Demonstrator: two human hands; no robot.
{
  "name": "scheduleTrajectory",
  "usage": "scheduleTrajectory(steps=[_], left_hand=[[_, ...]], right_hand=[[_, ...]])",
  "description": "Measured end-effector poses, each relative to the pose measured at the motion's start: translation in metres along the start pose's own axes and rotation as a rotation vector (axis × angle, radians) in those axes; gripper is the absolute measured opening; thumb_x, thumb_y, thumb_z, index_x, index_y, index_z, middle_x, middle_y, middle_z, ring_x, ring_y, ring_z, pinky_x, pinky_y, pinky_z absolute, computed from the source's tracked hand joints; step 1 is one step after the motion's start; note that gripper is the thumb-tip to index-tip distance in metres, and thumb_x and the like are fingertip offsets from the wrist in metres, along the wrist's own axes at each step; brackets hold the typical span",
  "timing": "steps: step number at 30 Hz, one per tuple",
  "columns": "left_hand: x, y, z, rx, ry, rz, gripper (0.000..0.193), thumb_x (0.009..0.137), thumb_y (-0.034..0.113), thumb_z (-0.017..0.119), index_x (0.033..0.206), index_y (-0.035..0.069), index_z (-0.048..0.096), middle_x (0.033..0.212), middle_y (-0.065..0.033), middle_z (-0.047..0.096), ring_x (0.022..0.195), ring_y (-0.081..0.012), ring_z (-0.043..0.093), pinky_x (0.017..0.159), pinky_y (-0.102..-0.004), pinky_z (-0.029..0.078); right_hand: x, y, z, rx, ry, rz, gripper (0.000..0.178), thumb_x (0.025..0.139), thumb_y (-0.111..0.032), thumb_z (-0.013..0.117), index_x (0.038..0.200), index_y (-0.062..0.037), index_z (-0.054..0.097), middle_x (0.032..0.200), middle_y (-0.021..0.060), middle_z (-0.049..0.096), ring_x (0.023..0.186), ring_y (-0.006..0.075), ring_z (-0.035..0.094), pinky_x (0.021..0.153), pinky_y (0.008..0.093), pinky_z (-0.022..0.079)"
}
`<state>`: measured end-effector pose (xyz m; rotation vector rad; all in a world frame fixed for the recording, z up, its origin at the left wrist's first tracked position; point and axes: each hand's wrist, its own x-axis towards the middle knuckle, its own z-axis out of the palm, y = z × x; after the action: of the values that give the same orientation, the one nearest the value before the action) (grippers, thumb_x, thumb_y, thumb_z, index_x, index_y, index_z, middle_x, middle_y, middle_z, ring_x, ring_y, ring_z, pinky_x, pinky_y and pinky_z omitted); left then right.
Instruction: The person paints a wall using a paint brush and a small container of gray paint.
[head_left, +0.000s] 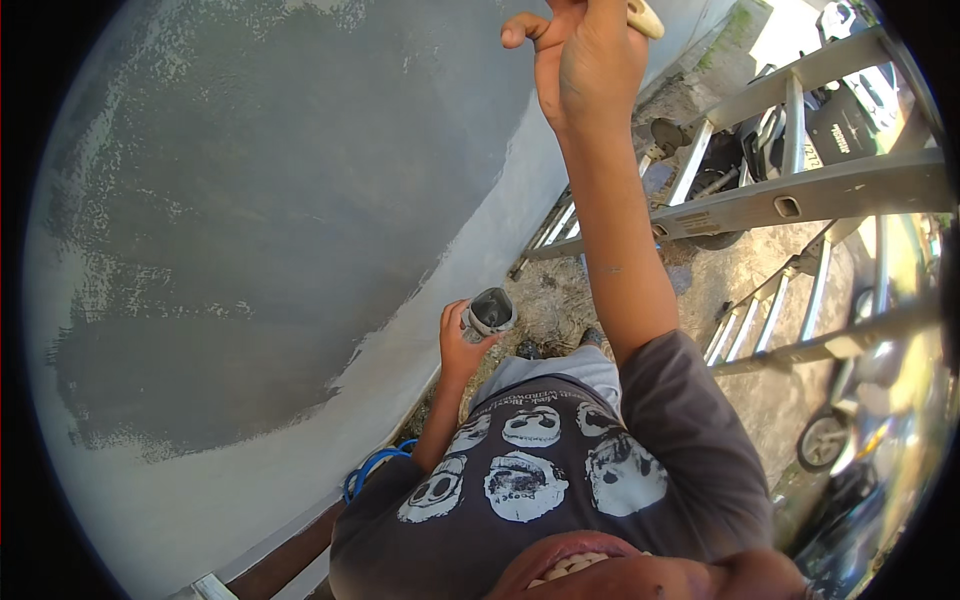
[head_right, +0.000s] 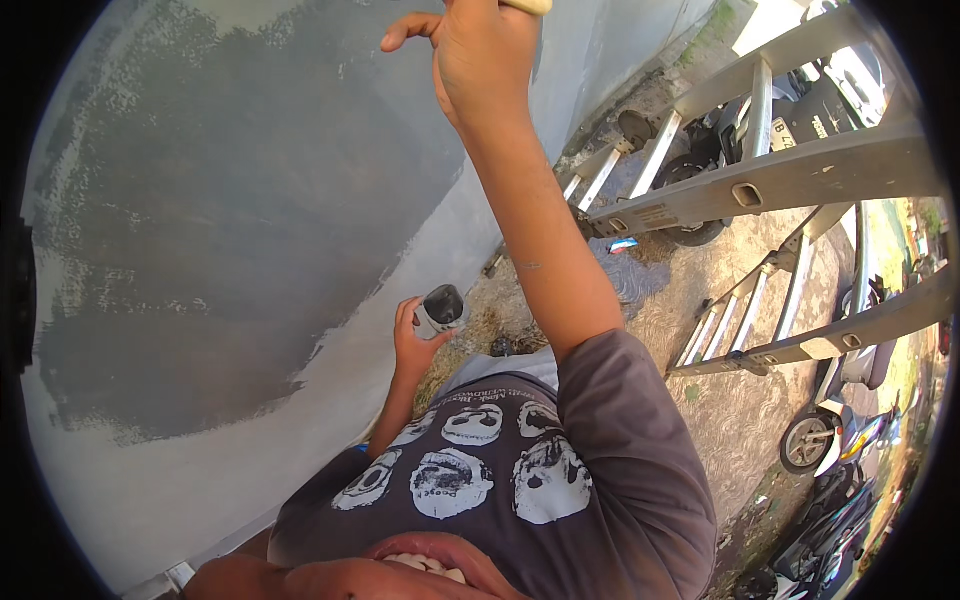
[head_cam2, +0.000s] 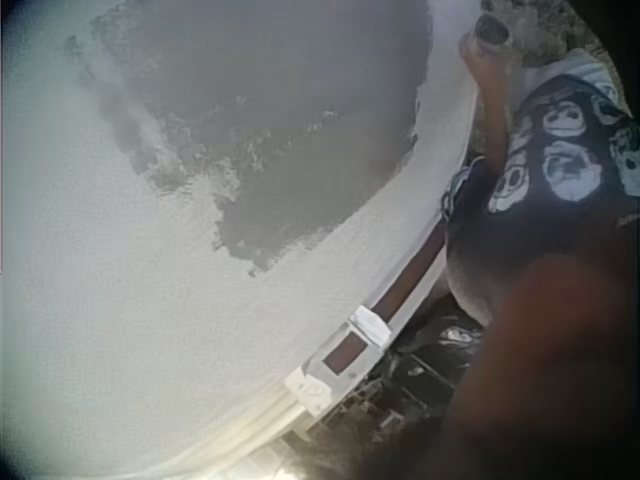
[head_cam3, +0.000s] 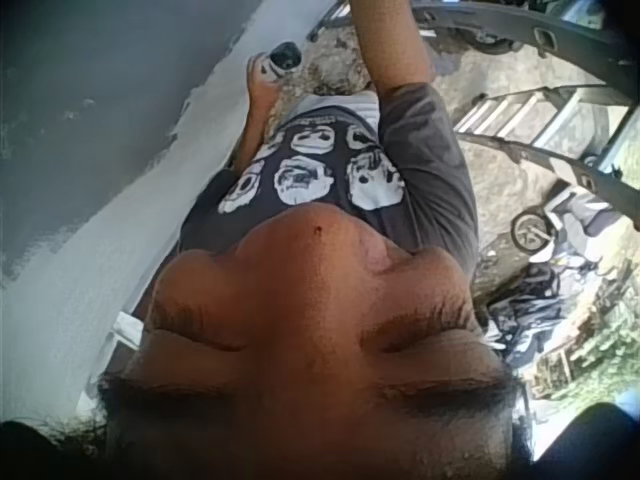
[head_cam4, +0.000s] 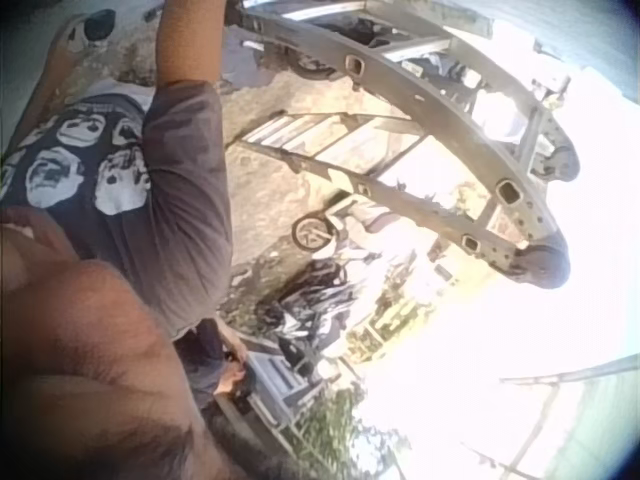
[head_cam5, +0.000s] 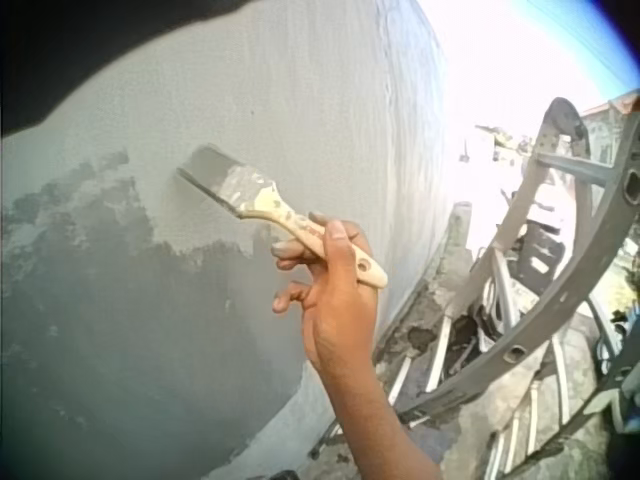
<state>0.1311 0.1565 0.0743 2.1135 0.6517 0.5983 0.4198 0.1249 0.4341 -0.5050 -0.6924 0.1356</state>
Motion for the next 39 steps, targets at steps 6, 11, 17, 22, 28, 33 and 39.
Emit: scheduleTrajectory(steps=[6,11,17,22,28,33,39], left_hand=[[-0.005,-0.001,-0.002,0.012,-0.015,-0.019,0.076,0.062,0.019,0.097,0.127,0.004,0.061,0.125,-0.0119,0.059,0.11,-0.0295,0.059,0.083,-0.0379,0.05],[-0.016,-0.015,-0.002,0.028,-0.018,-0.033,0.078,0.061,0.019,0.098,0.128,0.005,0.06,0.127,-0.0121,0.059,0.116,-0.0309,0.058,0.086,-0.0393,0.051],[-0.012,-0.008,-0.002,0.002,-0.094,-0.085,0.079,0.062,0.021,0.097,0.13,0.005,0.059,0.13,-0.0123,0.057,0.12,-0.0315,0.057,0.09,-0.0417,0.052],[-0.014,-0.002,-0.005,-0.013,-0.082,-0.096,0.079,0.063,0.021,0.097,0.131,0.006,0.059,0.132,-0.0131,0.056,0.123,-0.0323,0.055,0.094,-0.043,0.052],[-0.022,-0.012,-0.01,-0.009,-0.072,-0.049,0.079,0.064,0.02,0.097,0.131,0.005,0.059,0.131,-0.0133,0.057,0.123,-0.033,0.055,0.094,-0.0436,0.052],[-0.017,-0.009,-0.016,-0.001,-0.044,-0.053,0.079,0.063,0.021,0.097,0.13,0.004,0.059,0.129,-0.0138,0.058,0.122,-0.0335,0.056,0.095,-0.0438,0.052],[0.0,-0.016,-0.009,0.046,-0.081,0.008,0.081,0.063,0.023,0.098,0.13,0.003,0.059,0.129,-0.0139,0.059,0.122,-0.0338,0.056,0.095,-0.0437,0.052]], right_hand=[[-0.159,0.119,-0.165,-0.286,0.419,0.474,0.023,0.108,-0.026,0.052,0.117,-0.0053,0.055,0.095,0.012,0.07,0.084,0.0156,0.064,0.049,0.0284,0.05],[-0.239,0.142,-0.221,-0.606,0.515,0.705,0.016,0.106,-0.02,0.053,0.107,-0.005,0.058,0.085,0.0112,0.07,0.075,0.0144,0.068,0.049,0.0284,0.055],[-0.071,0.054,-0.051,-0.373,0.202,0.226,0.02,0.106,-0.021,0.053,0.112,-0.0016,0.055,0.094,0.0176,0.072,0.081,0.0203,0.07,0.055,0.0308,0.053],[0.003,-0.018,0.013,-0.234,-0.053,-0.033,0.031,0.11,-0.029,0.05,0.125,-0.0028,0.053,0.096,0.0133,0.07,0.088,0.0182,0.067,0.051,0.0297,0.055],[-0.075,0.056,-0.077,-0.247,0.108,0.267,0.023,0.108,-0.024,0.054,0.116,-0.0026,0.054,0.097,0.0164,0.072,0.087,0.0216,0.07,0.05,0.0317,0.054],[-0.205,0.124,-0.218,-0.505,0.418,0.6,0.018,0.107,-0.022,0.053,0.113,-0.0051,0.056,0.091,0.0147,0.072,0.078,0.0188,0.072,0.048,0.0292,0.055],[-0.148,0.102,-0.146,-0.488,0.273,0.596,0.022,0.106,-0.022,0.054,0.113,-0.002,0.058,0.091,0.0171,0.073,0.081,0.0208,0.074,0.053,0.0296,0.058]])
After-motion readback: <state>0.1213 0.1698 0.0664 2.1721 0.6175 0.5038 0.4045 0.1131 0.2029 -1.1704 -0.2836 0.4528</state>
